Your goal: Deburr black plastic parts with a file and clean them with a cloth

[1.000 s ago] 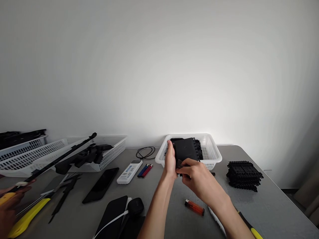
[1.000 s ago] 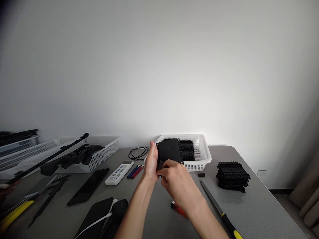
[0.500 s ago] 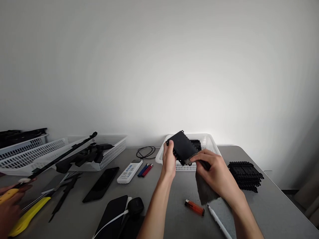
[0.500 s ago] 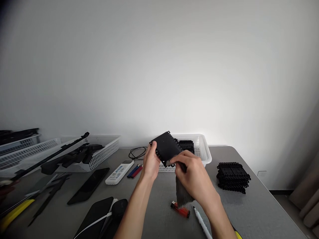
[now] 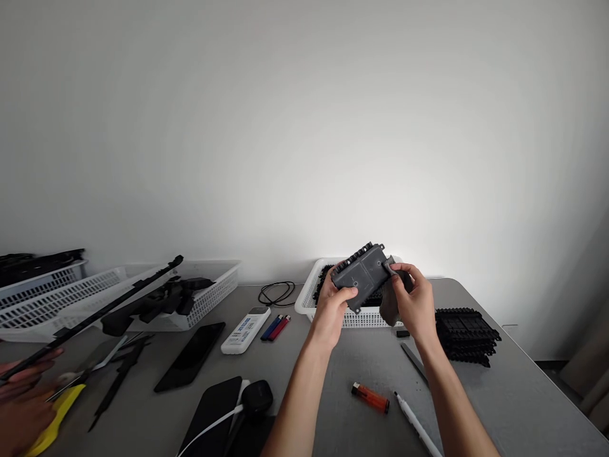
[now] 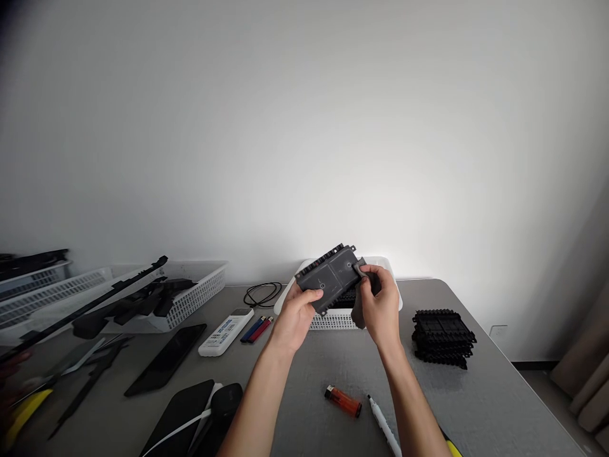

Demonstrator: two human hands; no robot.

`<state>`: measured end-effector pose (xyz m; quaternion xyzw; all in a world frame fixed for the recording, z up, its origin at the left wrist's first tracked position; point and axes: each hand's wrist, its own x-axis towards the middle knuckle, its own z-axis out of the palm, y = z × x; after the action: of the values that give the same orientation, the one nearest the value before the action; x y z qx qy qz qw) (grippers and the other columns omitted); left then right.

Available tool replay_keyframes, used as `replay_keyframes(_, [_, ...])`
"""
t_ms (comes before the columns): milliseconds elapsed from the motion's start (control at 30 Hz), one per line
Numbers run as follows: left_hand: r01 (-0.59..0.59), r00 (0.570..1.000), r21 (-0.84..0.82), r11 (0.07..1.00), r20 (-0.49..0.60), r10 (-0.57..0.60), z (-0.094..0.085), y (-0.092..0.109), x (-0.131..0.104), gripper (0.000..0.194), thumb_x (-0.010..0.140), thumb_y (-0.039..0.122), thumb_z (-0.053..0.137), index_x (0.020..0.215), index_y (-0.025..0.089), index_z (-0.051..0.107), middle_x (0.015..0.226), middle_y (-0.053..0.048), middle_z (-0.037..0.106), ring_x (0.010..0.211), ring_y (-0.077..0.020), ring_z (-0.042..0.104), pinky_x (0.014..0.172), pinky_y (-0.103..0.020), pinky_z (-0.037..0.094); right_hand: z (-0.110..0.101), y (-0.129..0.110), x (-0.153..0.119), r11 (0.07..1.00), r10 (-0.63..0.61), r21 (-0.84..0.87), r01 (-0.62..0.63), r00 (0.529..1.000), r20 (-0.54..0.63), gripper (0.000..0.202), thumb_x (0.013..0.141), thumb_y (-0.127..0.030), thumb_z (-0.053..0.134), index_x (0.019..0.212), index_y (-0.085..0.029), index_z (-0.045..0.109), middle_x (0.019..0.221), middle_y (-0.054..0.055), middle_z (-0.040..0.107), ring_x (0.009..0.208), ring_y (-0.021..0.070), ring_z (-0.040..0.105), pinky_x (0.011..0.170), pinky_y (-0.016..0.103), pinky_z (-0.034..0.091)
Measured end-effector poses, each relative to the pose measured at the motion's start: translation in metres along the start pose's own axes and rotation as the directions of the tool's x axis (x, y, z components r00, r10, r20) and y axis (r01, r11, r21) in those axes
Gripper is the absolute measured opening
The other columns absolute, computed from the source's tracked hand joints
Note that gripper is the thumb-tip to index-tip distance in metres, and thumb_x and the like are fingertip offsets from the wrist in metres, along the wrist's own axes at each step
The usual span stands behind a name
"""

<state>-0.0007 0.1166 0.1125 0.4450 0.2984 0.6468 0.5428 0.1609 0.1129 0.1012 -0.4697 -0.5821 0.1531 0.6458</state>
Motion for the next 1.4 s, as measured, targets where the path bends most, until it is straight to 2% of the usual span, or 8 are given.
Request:
replay_keyframes(100, [0.102,0.986,0.093,0.99,0.125,-0.113,-0.003,0.006,-0.002,0.05,0.065,0.026,0.076,0.113,0.024,0.064,0.102,-0.005,0.072,0.098,-0.0257,0.065,0.08,-0.033,0.048,-0.003,0.004,0.003,0.994,0.051,0.101,-0.045,0.997,-0.065,0.028,0.088,-0.037,0.054,0.101,-0.016,0.068,0.081,0.005,0.067,0.071,0.0171,0.061,0.064,0.029,0.048])
replay_keyframes(233, [0.192,0.956,0.198,0.961,0.184,-0.229,-0.003,0.008,-0.004,0.059,0.067,0.031,0.079,0.123,0.024,0.06,0.09,-0.006,0.074,0.093,-0.0278,0.068,0.082,-0.037,0.05,-0.003,0.001,0.004,0.989,-0.052,0.133,0.063,0.995,-0.087,0.024,0.088,-0.034,0.056,0.096,-0.019,0.073,0.104,0.01,0.068,0.096,0.0216,0.063,0.083,0.037,0.05])
replay_keyframes(333, [0.178,0.949,0.174,0.968,0.231,-0.216,0.001,0.003,-0.004,0.057,0.069,0.034,0.081,0.121,0.021,0.062,0.108,-0.01,0.073,0.102,-0.0297,0.067,0.09,-0.041,0.051,-0.001,-0.002,0.003,0.986,-0.109,0.12,0.115,0.993,-0.051,0.026,0.089,-0.033,0.056,0.104,-0.022,0.074,0.106,0.009,0.068,0.098,0.0218,0.063,0.081,0.037,0.051])
replay_keyframes(500, [0.032,0.977,0.169,0.985,0.205,-0.067,0.004,-0.004,-0.001,0.05,0.075,0.038,0.077,0.12,0.02,0.062,0.125,-0.011,0.067,0.118,-0.0304,0.061,0.102,-0.042,0.046,0.001,-0.004,0.0,0.99,-0.139,-0.052,0.132,0.976,-0.17,0.031,0.092,-0.034,0.052,0.112,-0.021,0.072,0.104,0.01,0.067,0.092,0.0216,0.064,0.075,0.035,0.051])
replay_keyframes(700, [-0.047,0.98,0.165,0.985,0.197,0.014,0.002,-0.005,-0.001,0.048,0.078,0.038,0.074,0.121,0.021,0.06,0.129,-0.01,0.065,0.122,-0.03,0.058,0.105,-0.044,0.045,0.002,-0.002,-0.002,0.958,-0.224,-0.191,0.215,0.974,-0.027,0.034,0.095,-0.03,0.049,0.119,-0.019,0.07,0.097,0.009,0.065,0.072,0.0164,0.061,0.06,0.029,0.048])
replay_keyframes(900, [-0.034,0.975,0.191,0.981,0.223,-0.009,0.001,-0.005,-0.003,0.052,0.078,0.037,0.074,0.125,0.022,0.058,0.129,-0.01,0.065,0.121,-0.03,0.059,0.103,-0.044,0.046,0.001,0.009,0.0,0.898,-0.34,-0.267,0.349,0.937,0.079,0.037,0.097,-0.025,0.044,0.125,-0.022,0.067,0.099,0.009,0.062,0.067,0.0143,0.058,0.055,0.028,0.043])
replay_keyframes(1100, [-0.065,0.997,0.128,0.99,0.051,0.059,0.004,-0.008,0.002,0.054,0.069,0.038,0.08,0.114,0.017,0.061,0.116,-0.013,0.07,0.109,-0.031,0.065,0.094,-0.043,0.052,0.001,0.002,-0.004,0.902,-0.295,-0.259,0.345,0.931,0.212,0.036,0.094,-0.02,0.045,0.122,-0.018,0.069,0.096,0.008,0.061,0.066,0.013,0.058,0.061,0.026,0.045])
replay_keyframes(1400, [-0.036,0.994,0.004,0.999,-0.106,0.036,-0.001,0.001,0.004,0.063,0.059,0.04,0.086,0.112,0.017,0.062,0.105,-0.012,0.074,0.097,-0.0307,0.07,0.082,-0.04,0.057,-0.007,-0.016,-0.014,0.84,-0.272,-0.333,0.429,0.863,0.427,0.038,0.092,-0.013,0.042,0.119,-0.017,0.069,0.091,0.006,0.059,0.055,0.0115,0.05,0.054,0.028,0.041])
